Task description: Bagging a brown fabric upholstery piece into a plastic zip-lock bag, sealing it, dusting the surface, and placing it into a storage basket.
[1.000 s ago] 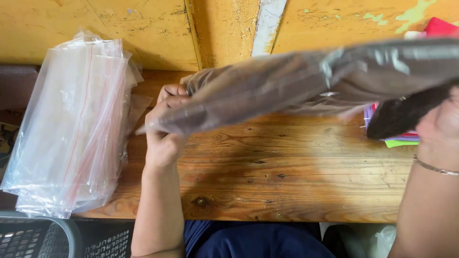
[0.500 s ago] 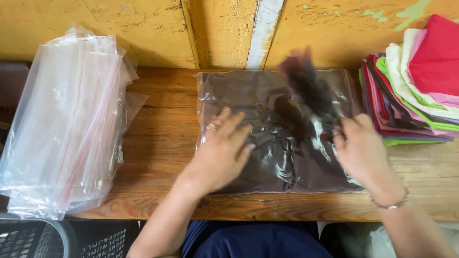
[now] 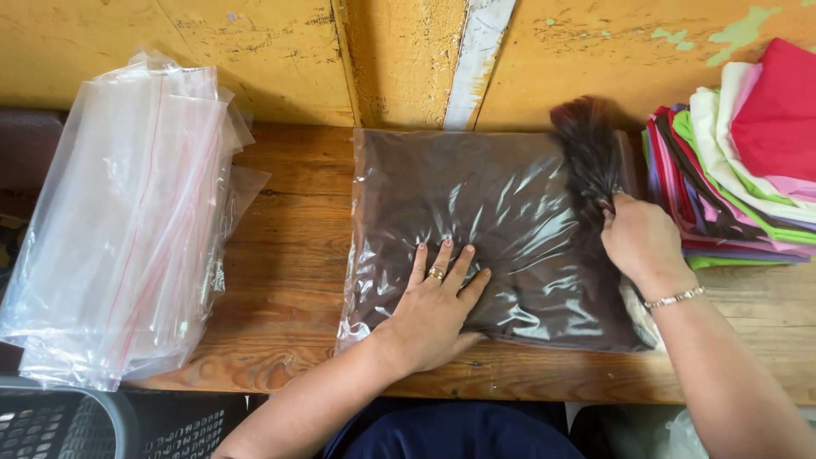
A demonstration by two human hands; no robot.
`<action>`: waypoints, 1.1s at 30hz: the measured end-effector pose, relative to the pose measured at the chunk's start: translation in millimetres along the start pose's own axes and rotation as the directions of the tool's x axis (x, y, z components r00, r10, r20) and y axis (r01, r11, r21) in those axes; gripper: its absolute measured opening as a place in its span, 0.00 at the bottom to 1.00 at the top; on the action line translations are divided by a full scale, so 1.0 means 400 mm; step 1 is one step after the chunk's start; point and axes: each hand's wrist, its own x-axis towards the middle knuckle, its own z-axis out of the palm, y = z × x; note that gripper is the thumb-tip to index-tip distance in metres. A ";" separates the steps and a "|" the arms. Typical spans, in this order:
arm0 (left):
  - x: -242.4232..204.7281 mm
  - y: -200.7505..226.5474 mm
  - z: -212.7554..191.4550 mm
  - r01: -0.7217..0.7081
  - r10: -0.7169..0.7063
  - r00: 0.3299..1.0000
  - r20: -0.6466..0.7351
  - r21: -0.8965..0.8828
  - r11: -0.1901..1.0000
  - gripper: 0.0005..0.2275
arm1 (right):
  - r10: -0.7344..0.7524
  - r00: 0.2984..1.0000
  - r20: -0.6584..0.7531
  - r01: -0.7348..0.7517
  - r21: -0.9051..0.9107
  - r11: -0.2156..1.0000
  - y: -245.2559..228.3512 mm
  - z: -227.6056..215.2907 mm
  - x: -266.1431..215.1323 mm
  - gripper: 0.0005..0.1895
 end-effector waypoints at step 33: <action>-0.003 0.030 0.021 -0.009 0.011 0.999 -0.051 0.035 0.999 0.29 | -0.559 0.824 -0.094 0.555 -0.061 0.829 -0.404 0.033 0.086 0.25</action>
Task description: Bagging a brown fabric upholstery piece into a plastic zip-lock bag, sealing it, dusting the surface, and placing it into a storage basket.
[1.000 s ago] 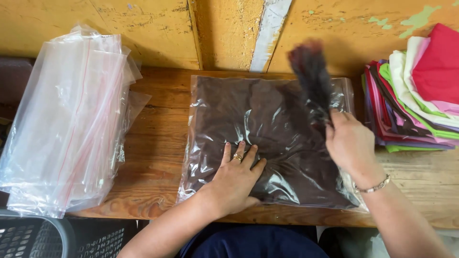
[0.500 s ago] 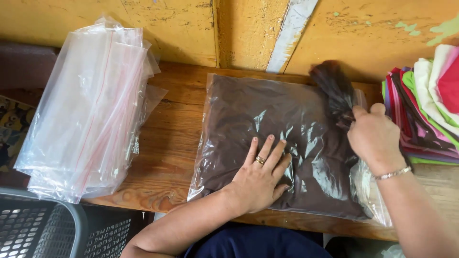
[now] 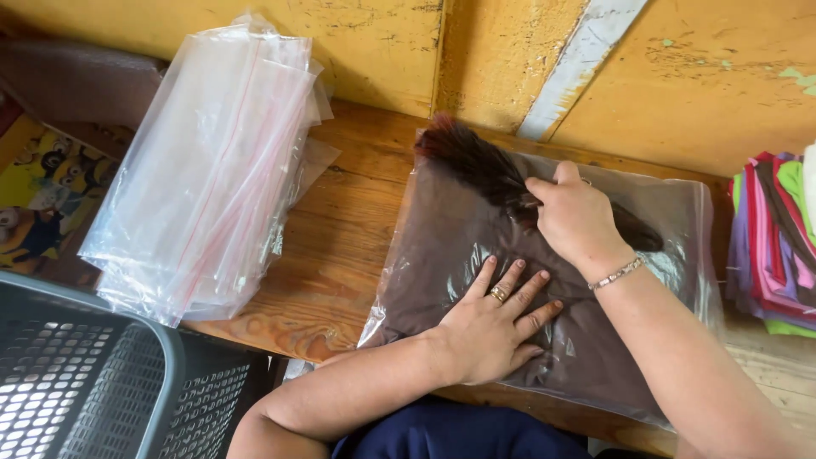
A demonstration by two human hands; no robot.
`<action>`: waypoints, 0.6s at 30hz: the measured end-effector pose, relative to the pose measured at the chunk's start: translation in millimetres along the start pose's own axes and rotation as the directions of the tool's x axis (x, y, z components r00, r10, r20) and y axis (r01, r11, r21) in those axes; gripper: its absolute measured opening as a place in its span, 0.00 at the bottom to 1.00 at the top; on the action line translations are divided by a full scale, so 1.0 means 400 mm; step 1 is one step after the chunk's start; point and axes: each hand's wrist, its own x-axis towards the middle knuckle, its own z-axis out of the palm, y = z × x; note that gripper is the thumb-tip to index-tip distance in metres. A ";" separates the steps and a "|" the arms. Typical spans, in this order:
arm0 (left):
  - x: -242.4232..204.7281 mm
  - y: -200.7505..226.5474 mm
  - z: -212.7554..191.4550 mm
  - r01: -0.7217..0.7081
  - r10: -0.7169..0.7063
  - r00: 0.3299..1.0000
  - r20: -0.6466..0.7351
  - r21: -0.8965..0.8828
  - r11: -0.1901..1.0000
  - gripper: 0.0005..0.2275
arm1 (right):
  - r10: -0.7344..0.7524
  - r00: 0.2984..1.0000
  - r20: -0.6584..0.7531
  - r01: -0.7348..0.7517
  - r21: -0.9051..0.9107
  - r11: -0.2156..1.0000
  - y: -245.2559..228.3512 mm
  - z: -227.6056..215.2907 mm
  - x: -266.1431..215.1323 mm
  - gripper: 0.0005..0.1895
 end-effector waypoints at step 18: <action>-0.023 0.006 0.010 0.022 -0.178 0.772 -0.611 -0.253 0.967 0.42 | -0.016 0.959 0.283 -0.024 0.137 0.990 -0.140 -0.109 -0.102 0.04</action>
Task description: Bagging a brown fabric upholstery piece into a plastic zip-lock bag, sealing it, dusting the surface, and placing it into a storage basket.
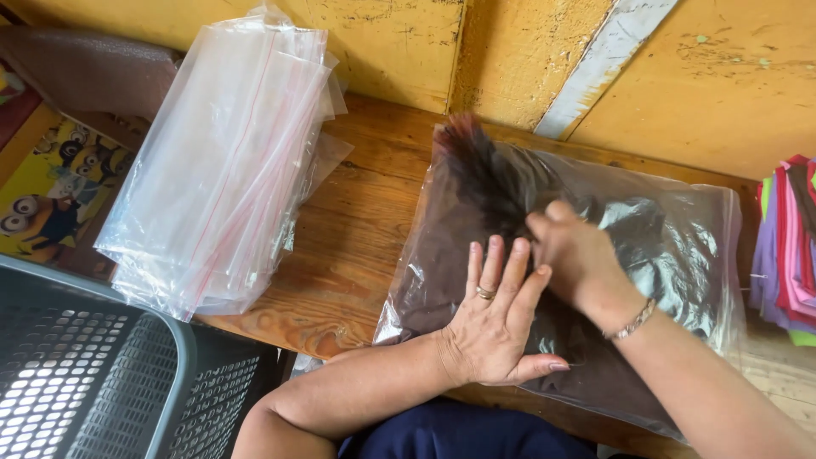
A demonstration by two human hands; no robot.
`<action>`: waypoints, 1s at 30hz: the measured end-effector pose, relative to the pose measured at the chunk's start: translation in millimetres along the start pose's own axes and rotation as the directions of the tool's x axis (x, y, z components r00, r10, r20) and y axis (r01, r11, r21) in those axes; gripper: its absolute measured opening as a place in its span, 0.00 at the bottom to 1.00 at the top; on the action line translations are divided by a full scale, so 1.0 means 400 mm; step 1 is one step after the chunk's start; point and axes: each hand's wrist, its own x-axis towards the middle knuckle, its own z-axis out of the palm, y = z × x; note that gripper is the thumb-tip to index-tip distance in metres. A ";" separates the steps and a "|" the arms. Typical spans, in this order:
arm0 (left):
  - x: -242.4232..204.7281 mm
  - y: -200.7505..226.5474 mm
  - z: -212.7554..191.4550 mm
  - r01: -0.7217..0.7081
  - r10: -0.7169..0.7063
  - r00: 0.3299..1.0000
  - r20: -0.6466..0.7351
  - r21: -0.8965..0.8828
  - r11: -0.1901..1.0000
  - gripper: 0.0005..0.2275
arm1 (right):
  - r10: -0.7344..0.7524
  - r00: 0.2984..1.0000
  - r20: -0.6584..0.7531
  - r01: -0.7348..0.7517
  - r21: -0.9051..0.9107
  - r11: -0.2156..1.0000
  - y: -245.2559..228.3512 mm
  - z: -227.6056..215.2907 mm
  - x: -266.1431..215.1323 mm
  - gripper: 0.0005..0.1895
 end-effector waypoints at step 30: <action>0.041 0.004 -0.004 0.036 -0.169 0.895 0.412 0.312 0.949 0.40 | 0.455 0.886 -0.085 -0.447 -0.414 0.793 0.222 0.126 -0.413 0.26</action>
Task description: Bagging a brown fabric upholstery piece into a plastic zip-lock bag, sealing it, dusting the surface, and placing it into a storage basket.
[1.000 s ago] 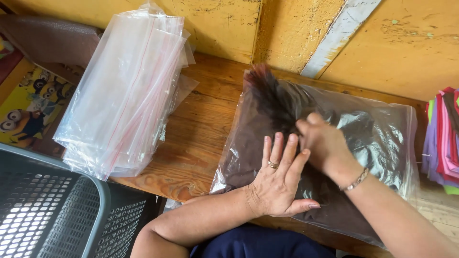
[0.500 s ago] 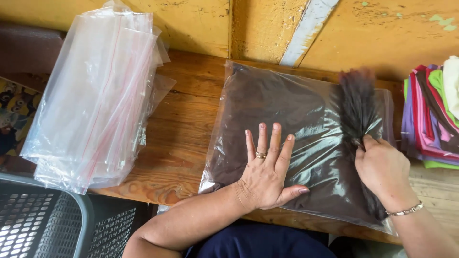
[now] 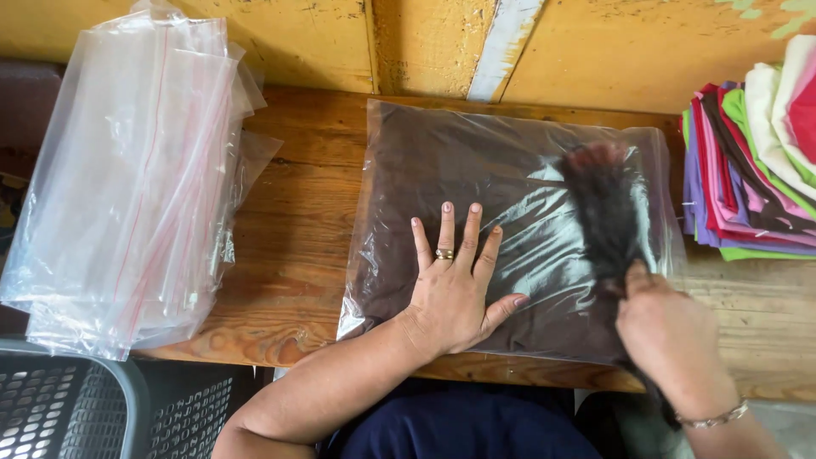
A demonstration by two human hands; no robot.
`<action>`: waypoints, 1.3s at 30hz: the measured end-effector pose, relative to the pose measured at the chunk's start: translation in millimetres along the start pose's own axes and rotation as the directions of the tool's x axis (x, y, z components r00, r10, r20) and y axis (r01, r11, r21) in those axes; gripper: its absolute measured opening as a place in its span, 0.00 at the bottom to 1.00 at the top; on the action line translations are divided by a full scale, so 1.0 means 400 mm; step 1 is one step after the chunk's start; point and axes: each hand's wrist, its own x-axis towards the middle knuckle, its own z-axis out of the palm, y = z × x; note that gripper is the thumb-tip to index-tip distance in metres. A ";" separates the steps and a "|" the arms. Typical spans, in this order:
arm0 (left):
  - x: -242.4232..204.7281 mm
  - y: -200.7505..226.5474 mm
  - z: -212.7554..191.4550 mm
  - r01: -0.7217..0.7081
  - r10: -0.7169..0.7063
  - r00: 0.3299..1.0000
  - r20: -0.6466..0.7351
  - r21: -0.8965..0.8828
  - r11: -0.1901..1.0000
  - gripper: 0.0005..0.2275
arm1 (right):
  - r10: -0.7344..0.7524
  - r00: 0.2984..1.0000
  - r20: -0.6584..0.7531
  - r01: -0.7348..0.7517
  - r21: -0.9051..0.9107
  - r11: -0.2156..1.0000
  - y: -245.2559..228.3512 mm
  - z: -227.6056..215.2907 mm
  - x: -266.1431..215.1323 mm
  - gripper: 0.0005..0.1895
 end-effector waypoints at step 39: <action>-0.067 0.033 0.014 -0.224 0.186 0.956 0.228 0.155 0.962 0.33 | 0.002 1.000 -0.013 0.000 0.168 0.986 -0.075 -0.054 -0.108 0.36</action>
